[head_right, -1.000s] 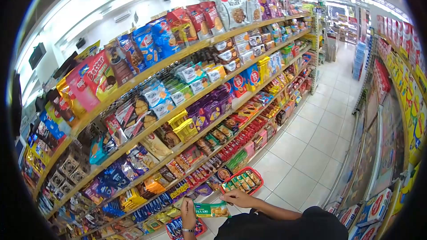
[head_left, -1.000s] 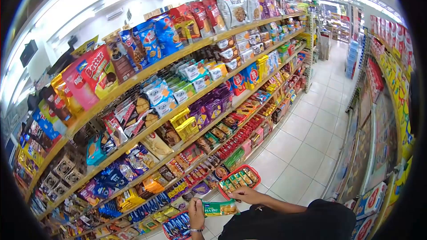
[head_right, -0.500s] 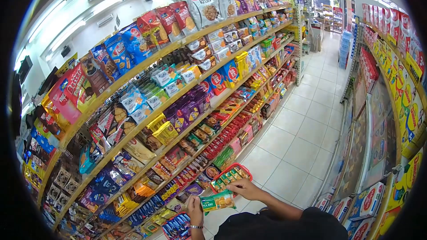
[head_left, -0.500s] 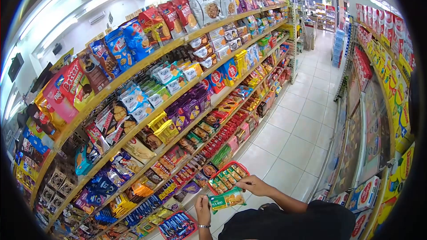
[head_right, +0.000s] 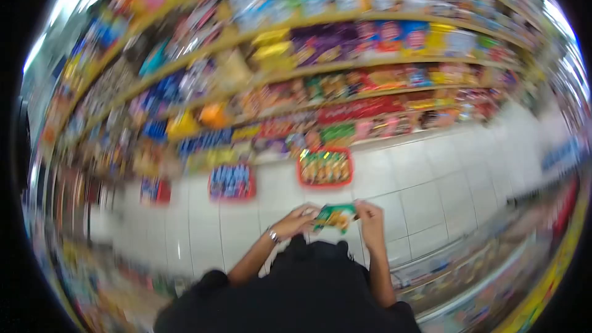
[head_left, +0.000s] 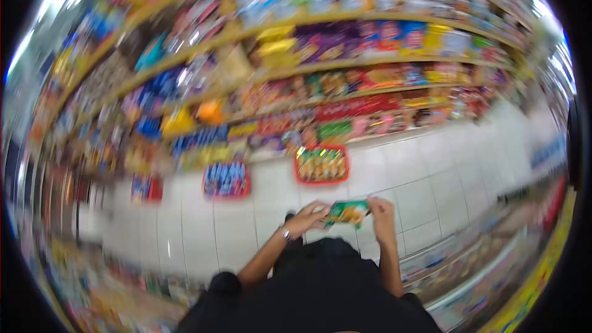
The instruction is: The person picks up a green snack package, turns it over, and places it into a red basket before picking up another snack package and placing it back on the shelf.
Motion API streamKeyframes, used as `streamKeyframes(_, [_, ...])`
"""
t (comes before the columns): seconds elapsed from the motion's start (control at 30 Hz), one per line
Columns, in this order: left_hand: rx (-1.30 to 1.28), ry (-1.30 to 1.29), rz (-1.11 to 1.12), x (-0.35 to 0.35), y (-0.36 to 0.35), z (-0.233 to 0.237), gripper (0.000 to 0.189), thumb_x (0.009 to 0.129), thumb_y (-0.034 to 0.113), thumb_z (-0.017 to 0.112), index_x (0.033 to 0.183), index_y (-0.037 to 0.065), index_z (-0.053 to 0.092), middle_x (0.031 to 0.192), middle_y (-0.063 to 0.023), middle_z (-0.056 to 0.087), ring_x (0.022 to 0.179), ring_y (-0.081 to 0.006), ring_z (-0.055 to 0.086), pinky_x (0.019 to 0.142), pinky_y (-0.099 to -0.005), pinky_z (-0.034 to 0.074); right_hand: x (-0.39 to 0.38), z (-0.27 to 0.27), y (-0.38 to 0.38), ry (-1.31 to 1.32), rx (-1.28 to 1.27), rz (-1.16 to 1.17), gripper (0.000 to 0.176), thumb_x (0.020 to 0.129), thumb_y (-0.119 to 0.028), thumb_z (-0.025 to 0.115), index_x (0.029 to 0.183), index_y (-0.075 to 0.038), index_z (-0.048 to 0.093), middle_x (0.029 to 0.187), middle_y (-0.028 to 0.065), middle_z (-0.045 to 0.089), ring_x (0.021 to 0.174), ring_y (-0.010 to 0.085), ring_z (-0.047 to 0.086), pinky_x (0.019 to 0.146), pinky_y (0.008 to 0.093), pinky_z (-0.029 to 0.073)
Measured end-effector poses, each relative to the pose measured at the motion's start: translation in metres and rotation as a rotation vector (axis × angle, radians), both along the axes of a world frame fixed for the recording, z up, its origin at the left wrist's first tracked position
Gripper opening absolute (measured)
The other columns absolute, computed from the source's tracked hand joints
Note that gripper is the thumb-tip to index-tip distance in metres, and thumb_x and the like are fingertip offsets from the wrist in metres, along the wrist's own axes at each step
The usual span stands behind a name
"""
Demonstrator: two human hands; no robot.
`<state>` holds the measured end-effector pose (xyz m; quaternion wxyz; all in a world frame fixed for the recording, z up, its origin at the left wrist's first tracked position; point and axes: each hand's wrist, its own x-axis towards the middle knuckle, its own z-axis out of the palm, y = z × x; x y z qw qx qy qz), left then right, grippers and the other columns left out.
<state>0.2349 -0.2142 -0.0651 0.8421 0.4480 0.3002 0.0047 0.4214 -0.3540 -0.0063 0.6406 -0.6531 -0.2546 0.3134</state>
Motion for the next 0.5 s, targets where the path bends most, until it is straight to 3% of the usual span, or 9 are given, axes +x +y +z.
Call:
streamKeyframes(0.03, [0.139,-0.011,0.06,0.001,-0.017,0.024,0.042,0.091,0.033,0.06,0.121,0.007,0.047,0.115,-0.0147,0.057,0.104,-0.019,0.059,0.086,-0.0342,0.052,0.009,0.002,-0.005,0.064,-0.04,0.05,0.028,0.092,-0.018,0.056,0.069,-0.002,0.059,0.066,-0.0016,0.052,0.063,0.006,0.047,0.06,0.0239,0.04])
streamKeyframes(0.07, [0.042,-0.062,0.112,-0.001,-0.026,0.015,0.037,0.092,0.025,0.06,0.122,0.007,0.047,0.114,-0.0095,0.059,0.106,-0.0177,0.058,0.09,-0.0316,0.049,0.012,0.001,-0.011,0.12,-0.087,0.083,0.031,0.093,-0.02,0.055,0.067,-0.005,0.056,0.065,-0.0027,0.049,0.063,0.0057,0.045,0.061,0.024,0.04])
streamKeyframes(0.1, [-0.014,-0.132,0.14,-0.004,-0.036,0.014,0.04,0.089,0.02,0.064,0.122,0.005,0.047,0.117,-0.0102,0.059,0.107,-0.0177,0.057,0.092,-0.0312,0.049,0.01,-0.004,-0.015,0.132,-0.136,0.165,0.031,0.093,-0.02,0.055,0.067,-0.005,0.056,0.065,-0.0027,0.049,0.063,0.0057,0.045,0.061,0.024,0.04])
streamKeyframes(0.13, [0.193,-0.187,0.211,-0.005,-0.045,0.017,0.04,0.086,0.011,0.067,0.121,0.003,0.049,0.118,-0.0102,0.059,0.106,-0.0181,0.058,0.092,-0.0297,0.049,0.009,-0.008,-0.01,0.272,-0.075,0.094,0.032,0.094,-0.023,0.055,0.066,-0.007,0.052,0.064,-0.0036,0.046,0.063,0.0057,0.043,0.062,0.0243,0.039])
streamKeyframes(0.17, [0.19,-0.176,0.261,-0.008,-0.052,0.012,0.04,0.086,0.011,0.067,0.121,0.003,0.049,0.118,-0.0102,0.059,0.106,-0.0181,0.058,0.092,-0.0297,0.049,0.005,-0.014,-0.007,0.416,-0.014,0.012,0.033,0.095,-0.025,0.054,0.066,-0.01,0.049,0.064,-0.0046,0.042,0.063,0.0056,0.042,0.063,0.0245,0.039])
streamKeyframes(0.23, [0.324,-0.158,0.38,-0.018,-0.067,0.007,0.039,0.084,0.006,0.068,0.119,0.0,0.052,0.12,-0.0109,0.058,0.104,-0.0174,0.06,0.092,-0.0289,0.049,0.007,-0.036,-0.016,0.5,0.006,0.1,0.033,0.095,-0.028,0.054,0.068,-0.01,0.048,0.065,-0.0048,0.041,0.063,0.0067,0.042,0.065,0.0246,0.04])
streamKeyframes(0.4, [0.605,-0.031,0.66,-0.029,-0.077,0.024,0.023,0.085,0.006,0.066,0.105,-0.005,0.064,0.113,-0.0135,0.062,0.092,-0.017,0.065,0.072,-0.0268,0.056,0.002,-0.047,-0.004,0.588,-0.046,0.229,0.032,0.096,-0.026,0.052,0.069,-0.011,0.047,0.063,-0.0048,0.035,0.061,0.0066,0.036,0.063,0.0246,0.036])
streamKeyframes(0.5, [0.753,0.043,0.665,-0.037,-0.073,0.039,0.02,0.087,0.007,0.063,0.103,-0.005,0.064,0.104,-0.0134,0.065,0.087,-0.0164,0.066,0.07,-0.0266,0.055,0.006,-0.061,0.003,0.553,-0.1,0.289,0.031,0.097,-0.026,0.05,0.071,-0.008,0.049,0.064,-0.0026,0.039,0.058,0.0068,0.036,0.059,0.025,0.036])
